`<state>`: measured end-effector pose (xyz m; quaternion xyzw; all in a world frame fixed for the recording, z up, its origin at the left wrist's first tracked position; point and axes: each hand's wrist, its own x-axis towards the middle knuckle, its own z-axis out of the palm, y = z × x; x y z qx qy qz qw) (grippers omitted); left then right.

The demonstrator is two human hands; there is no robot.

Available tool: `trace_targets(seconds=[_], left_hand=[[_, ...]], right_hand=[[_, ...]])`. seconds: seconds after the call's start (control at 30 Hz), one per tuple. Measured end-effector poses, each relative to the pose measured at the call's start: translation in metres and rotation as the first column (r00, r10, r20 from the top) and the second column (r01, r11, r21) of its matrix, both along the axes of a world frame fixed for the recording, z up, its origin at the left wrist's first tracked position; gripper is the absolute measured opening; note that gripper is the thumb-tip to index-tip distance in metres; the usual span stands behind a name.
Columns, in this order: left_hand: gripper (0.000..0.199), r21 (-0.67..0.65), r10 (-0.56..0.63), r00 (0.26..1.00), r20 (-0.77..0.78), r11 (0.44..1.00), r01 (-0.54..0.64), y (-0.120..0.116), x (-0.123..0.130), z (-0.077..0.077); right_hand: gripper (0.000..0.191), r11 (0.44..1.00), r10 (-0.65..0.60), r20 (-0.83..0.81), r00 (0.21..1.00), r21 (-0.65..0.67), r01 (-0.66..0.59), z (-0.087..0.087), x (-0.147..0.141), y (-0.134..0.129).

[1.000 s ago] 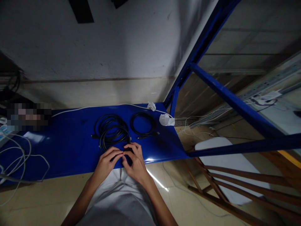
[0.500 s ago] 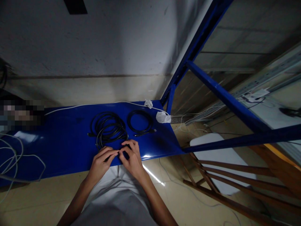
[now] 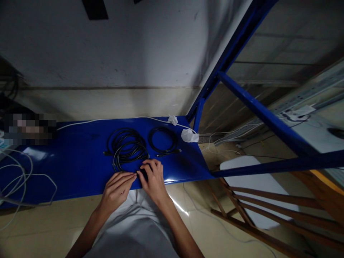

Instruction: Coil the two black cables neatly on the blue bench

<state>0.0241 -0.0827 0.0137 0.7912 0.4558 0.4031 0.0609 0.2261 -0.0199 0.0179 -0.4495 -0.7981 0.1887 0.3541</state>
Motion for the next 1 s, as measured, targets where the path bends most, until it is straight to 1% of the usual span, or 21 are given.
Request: trace_targets(seconds=[0.07,0.13,0.17,0.2,0.23,0.27,0.3,0.33,0.37,0.43,0.47,0.5,0.57,0.63,0.7,0.8,0.9,1.0], left_hand=[[0.048,0.018,0.084,0.995,0.058,0.996,-0.085,0.009,-0.016,0.009],[0.035,0.031,0.224,0.967,0.12,0.973,-0.229,0.026,-0.043,0.018],[0.028,0.022,0.313,0.938,0.145,0.947,-0.32,0.038,-0.062,0.022],[0.022,-0.005,0.413,0.898,0.15,0.909,-0.417,0.052,-0.082,0.024],[0.02,-0.042,0.499,0.858,0.122,0.866,-0.498,0.067,-0.104,0.024],[0.022,-0.067,0.566,0.822,0.071,0.825,-0.562,0.081,-0.126,0.023],[0.027,-0.09,0.62,0.785,0.015,0.782,-0.616,0.095,-0.147,0.02],[0.031,-0.121,0.653,0.756,-0.044,0.748,-0.653,0.107,-0.166,0.015],[0.031,-0.142,0.665,0.738,-0.113,0.725,-0.674,0.117,-0.182,0.01],[0.03,-0.143,0.658,0.72,-0.221,0.709,-0.691,0.13,-0.204,-0.002],[0.028,-0.136,0.654,0.717,-0.241,0.709,-0.692,0.133,-0.21,-0.008],[0.027,-0.127,0.648,0.72,-0.248,0.716,-0.687,0.134,-0.213,-0.013],[0.026,-0.104,0.646,0.724,-0.242,0.725,-0.681,0.131,-0.212,-0.019],[0.026,-0.073,0.661,0.711,-0.24,0.718,-0.693,0.126,-0.207,-0.021],[0.028,-0.036,0.689,0.685,-0.235,0.698,-0.715,0.122,-0.201,-0.02],[0.03,-0.001,0.717,0.666,-0.207,0.681,-0.732,0.119,-0.195,-0.016],[0.031,-0.003,0.745,0.644,-0.172,0.654,-0.757,0.117,-0.193,-0.015],[0.031,-0.012,0.776,0.614,-0.147,0.619,-0.785,0.115,-0.191,-0.015]], right_hand=[[0.02,0.999,0.043,0.013,0.999,0.015,-0.043,0.006,0.001,0.009],[0.022,0.995,0.098,0.02,0.995,0.023,-0.099,0.014,0.001,0.02],[0.022,0.992,0.119,0.022,0.993,0.028,-0.119,0.018,0.001,0.027],[0.022,0.991,0.13,0.024,0.991,0.036,-0.131,0.022,-0.001,0.034],[0.022,0.99,0.136,0.027,0.99,0.045,-0.137,0.025,-0.003,0.042],[0.023,0.988,0.139,0.033,0.99,0.056,-0.141,0.029,-0.006,0.051],[0.024,0.987,0.144,0.043,0.989,0.066,-0.147,0.032,-0.009,0.061],[0.026,0.985,0.149,0.057,0.987,0.075,-0.153,0.034,-0.014,0.072],[0.03,0.983,0.158,0.077,0.984,0.083,-0.164,0.036,-0.019,0.083],[0.04,0.975,0.184,0.14,0.973,0.096,-0.198,0.037,-0.028,0.107],[0.045,0.969,0.208,0.185,0.961,0.098,-0.228,0.036,-0.033,0.119],[0.046,0.959,0.239,0.229,0.943,0.096,-0.267,0.034,-0.037,0.129],[0.037,0.939,0.299,0.279,0.913,0.082,-0.333,0.028,-0.042,0.144],[0.025,0.93,0.33,0.262,0.907,0.074,-0.36,0.021,-0.044,0.152],[0.019,0.934,0.332,0.191,0.924,0.073,-0.351,0.014,-0.044,0.152],[0.016,0.945,0.323,0.034,0.946,0.05,-0.324,0.008,-0.042,0.15],[0.015,0.948,0.317,-0.102,0.943,0.013,-0.318,0.006,-0.041,0.149],[0.014,0.949,0.307,-0.185,0.933,-0.014,-0.315,0.005,-0.041,0.15]])
